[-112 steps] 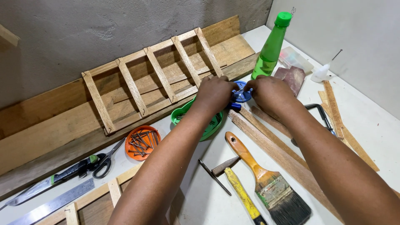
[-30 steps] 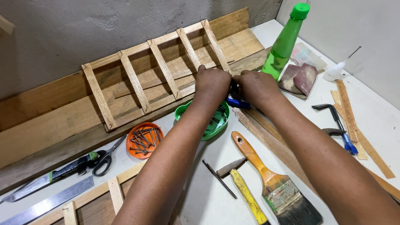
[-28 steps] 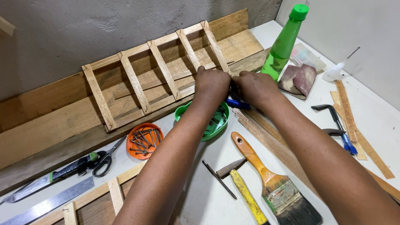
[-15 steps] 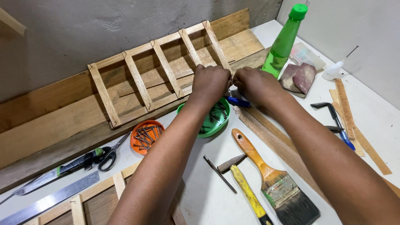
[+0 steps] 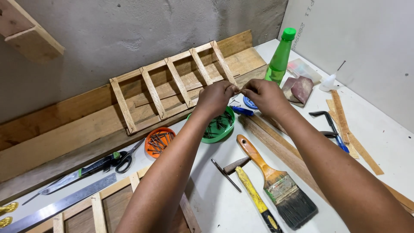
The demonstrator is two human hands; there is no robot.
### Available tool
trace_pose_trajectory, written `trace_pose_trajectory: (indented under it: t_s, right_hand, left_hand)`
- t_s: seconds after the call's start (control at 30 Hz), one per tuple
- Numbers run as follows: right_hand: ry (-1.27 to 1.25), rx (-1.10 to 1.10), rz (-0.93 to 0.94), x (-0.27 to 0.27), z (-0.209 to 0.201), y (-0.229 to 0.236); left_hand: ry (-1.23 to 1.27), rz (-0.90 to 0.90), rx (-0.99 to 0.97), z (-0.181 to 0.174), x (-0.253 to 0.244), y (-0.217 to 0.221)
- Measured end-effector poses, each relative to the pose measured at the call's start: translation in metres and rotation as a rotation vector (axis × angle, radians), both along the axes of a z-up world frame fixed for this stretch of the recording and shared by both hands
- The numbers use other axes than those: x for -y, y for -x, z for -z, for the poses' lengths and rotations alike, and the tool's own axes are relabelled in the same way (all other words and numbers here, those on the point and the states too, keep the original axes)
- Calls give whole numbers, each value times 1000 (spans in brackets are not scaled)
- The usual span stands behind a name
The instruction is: The person assembles small wooden frames at a workbench. They position thin wood slats on a frame base, measure them with a tape measure, place nails, and hammer the nails in to secure the slats, taking additional nails from a bowl.
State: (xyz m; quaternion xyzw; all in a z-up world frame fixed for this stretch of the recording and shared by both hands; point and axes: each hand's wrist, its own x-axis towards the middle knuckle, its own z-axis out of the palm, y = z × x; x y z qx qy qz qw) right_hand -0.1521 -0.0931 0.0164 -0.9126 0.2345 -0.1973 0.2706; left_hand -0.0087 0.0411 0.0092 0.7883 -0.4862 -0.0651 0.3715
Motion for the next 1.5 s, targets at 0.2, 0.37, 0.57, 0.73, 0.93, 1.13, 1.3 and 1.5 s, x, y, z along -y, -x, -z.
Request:
trace_pose_trajectory:
  t_s: [0.2,0.37,0.57,0.73,0.93,1.13,1.3,1.5]
  right_hand:
    - [-240,39,-24,7,14,-3]
    - [-447,124,-137,-3,22,5]
    - [-542,109,-263,-50,12,27]
    - [-475,65,-269,-120,-11,36]
    - [-489,101,-346,-179,-3,35]
    - [-566,174,-451,-238,-11,43]
    - [-657,234,-506,-267,3,29]
    - [-584,209,-446,-296,-9,7]
  left_hand:
    - [127,32,-133,-2,-3,7]
    - [230,105,-390,11,-11,6]
    - [221,110,-466,2,-72,26]
    - [181,106,-464,-18,-145,41]
    - [195,30,-462,-23,-218,57]
    - [197,-107,-64,-42,-280,85]
    - [191,-142,88,-48,-319,86]
    - [65,-253,97,-63,-342,81]
